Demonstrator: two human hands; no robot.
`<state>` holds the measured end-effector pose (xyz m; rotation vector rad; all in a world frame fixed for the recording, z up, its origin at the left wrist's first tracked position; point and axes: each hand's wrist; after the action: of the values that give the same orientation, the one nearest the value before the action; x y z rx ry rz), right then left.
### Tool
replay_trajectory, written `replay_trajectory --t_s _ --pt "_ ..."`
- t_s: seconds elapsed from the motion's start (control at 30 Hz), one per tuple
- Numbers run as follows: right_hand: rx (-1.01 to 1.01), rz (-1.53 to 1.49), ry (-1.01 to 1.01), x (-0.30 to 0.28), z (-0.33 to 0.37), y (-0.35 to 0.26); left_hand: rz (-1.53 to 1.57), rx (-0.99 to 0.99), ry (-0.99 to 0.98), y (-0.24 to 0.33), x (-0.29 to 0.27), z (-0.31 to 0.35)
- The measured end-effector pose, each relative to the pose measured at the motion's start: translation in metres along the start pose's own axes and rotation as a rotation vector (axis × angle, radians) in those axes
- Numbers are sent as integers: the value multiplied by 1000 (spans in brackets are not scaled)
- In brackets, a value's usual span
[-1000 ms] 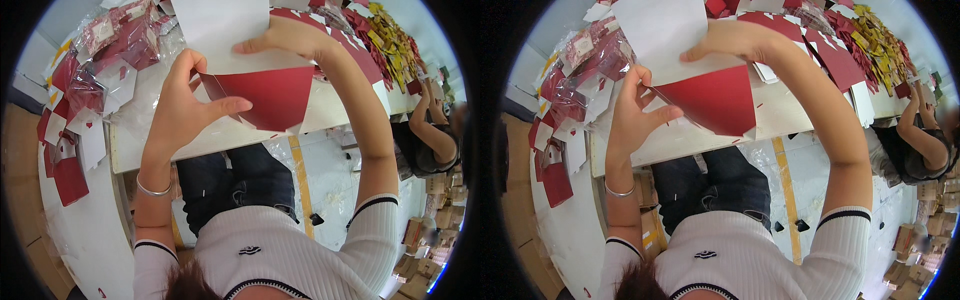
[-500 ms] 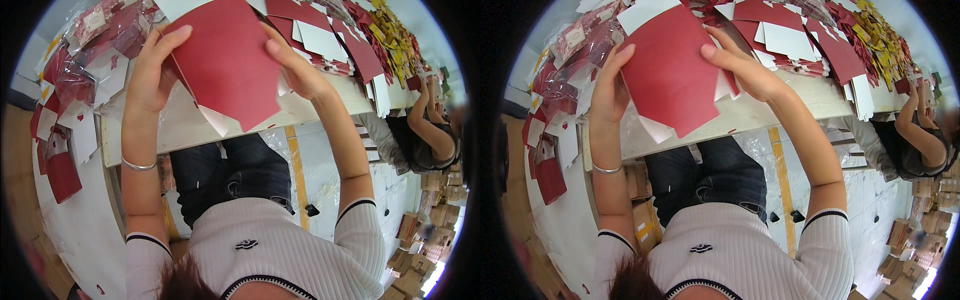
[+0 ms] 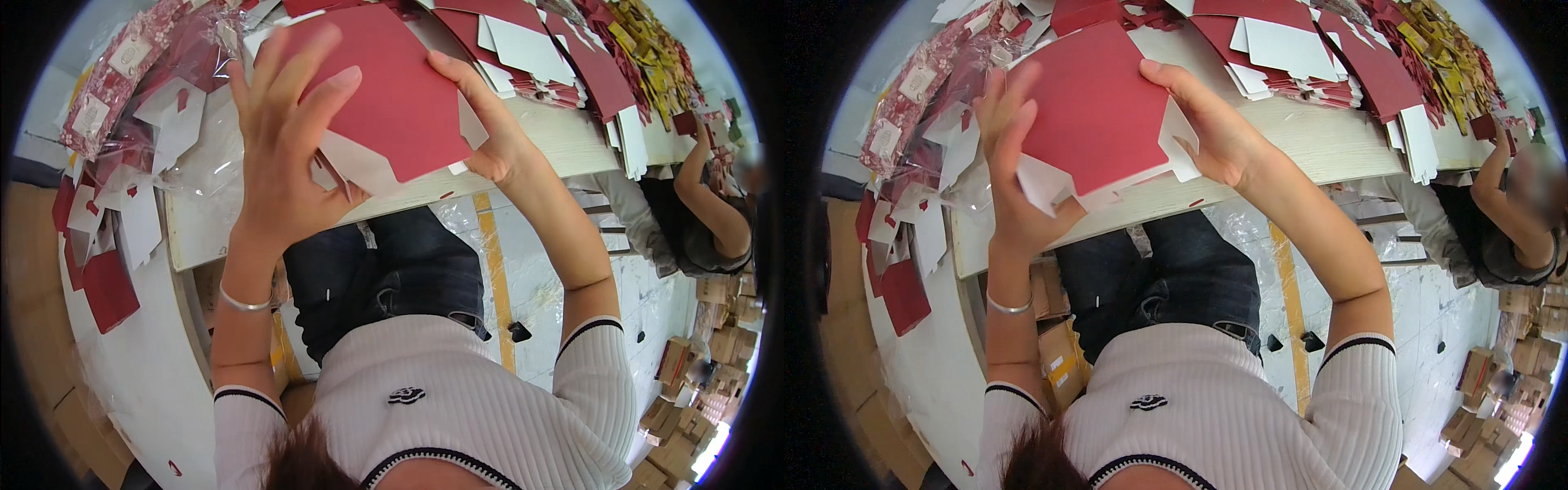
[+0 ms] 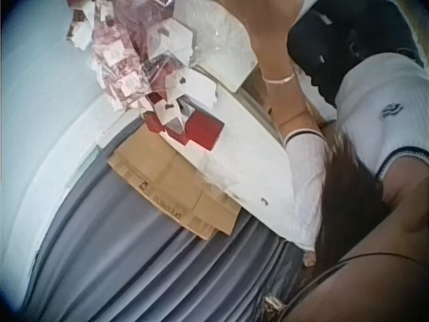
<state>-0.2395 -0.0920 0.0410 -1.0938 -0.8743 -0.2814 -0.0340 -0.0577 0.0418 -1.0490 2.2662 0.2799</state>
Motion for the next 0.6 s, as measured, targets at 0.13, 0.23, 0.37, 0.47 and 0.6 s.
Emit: replay_trajectory --t_s 0.13,0.23,0.37,0.47,0.6 --pt "-116 172 -120 -1 0 -7 348 -153 121 -9 6 0" --pt "-607 593 -303 -15 -2 -5 728 -354 235 -5 6 -5" --pt "-764 539 -329 9 1 11 842 -456 177 9 6 -13" --pt "-802 293 -254 25 -8 21 793 -469 252 14 15 -18" --pt "-842 213 -174 27 -11 24 650 -379 249 14 16 -24"
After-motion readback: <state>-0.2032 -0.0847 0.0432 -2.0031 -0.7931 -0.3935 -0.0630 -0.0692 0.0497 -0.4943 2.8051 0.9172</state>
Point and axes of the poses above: each hand's wrist, its own z-axis away from the middle knuckle, its own x-axis out of the palm, y = z × x, and after that the axes turned 14 degrees about -z, right-handed
